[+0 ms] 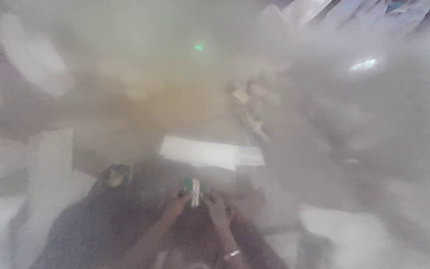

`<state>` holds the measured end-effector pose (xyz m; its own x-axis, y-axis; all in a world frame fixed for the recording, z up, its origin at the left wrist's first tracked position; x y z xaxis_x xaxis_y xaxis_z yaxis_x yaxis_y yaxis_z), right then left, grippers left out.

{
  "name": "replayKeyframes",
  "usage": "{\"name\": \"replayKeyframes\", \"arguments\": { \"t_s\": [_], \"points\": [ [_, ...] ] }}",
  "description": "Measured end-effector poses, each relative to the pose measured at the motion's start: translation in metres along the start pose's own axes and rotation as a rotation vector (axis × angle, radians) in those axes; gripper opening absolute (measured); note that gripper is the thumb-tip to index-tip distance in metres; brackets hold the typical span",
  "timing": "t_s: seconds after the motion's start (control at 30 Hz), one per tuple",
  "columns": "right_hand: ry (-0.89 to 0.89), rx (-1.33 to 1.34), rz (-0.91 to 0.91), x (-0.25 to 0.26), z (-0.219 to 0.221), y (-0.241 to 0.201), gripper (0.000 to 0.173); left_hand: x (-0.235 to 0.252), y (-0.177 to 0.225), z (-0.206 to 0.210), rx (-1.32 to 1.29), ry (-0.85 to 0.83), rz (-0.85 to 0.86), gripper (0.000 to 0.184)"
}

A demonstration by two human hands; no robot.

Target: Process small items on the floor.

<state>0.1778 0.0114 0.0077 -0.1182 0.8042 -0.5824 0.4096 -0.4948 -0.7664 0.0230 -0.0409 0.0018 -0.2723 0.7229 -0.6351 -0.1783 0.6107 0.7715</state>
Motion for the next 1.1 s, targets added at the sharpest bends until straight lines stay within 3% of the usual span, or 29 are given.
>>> {"name": "replayKeyframes", "arguments": {
  "t_s": [0.3,0.5,0.77,0.97,1.1],
  "points": [
    [0.045,0.125,0.057,-0.001,0.002,0.006,0.017,-0.002,-0.002,0.004,0.034,0.045,0.076,0.03],
    [0.054,0.014,0.082,-0.005,-0.001,0.002,0.024,-0.003,0.005,0.001,0.079,0.003,-0.037,0.037],
    [0.142,-0.014,0.138,-0.008,-0.001,-0.003,0.026,0.003,-0.001,0.006,0.061,0.059,0.053,0.036],
    [0.105,-0.081,0.151,-0.008,-0.006,-0.003,0.032,0.001,0.006,0.003,0.166,0.007,-0.038,0.04],
    [0.136,-0.03,0.153,-0.011,-0.005,-0.009,0.028,-0.001,0.007,0.009,0.052,0.03,-0.014,0.034]
  ]
}}
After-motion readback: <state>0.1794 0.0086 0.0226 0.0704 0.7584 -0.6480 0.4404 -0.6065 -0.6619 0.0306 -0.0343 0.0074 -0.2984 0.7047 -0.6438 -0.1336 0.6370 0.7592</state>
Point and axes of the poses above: each hand's wrist, its own x-axis towards the middle knuckle, its own z-axis out of the palm, y = z × x, the point moved 3 cm from there along x, towards the middle knuckle, and after that the axes turned 3 degrees about z, right-handed, at the moved point
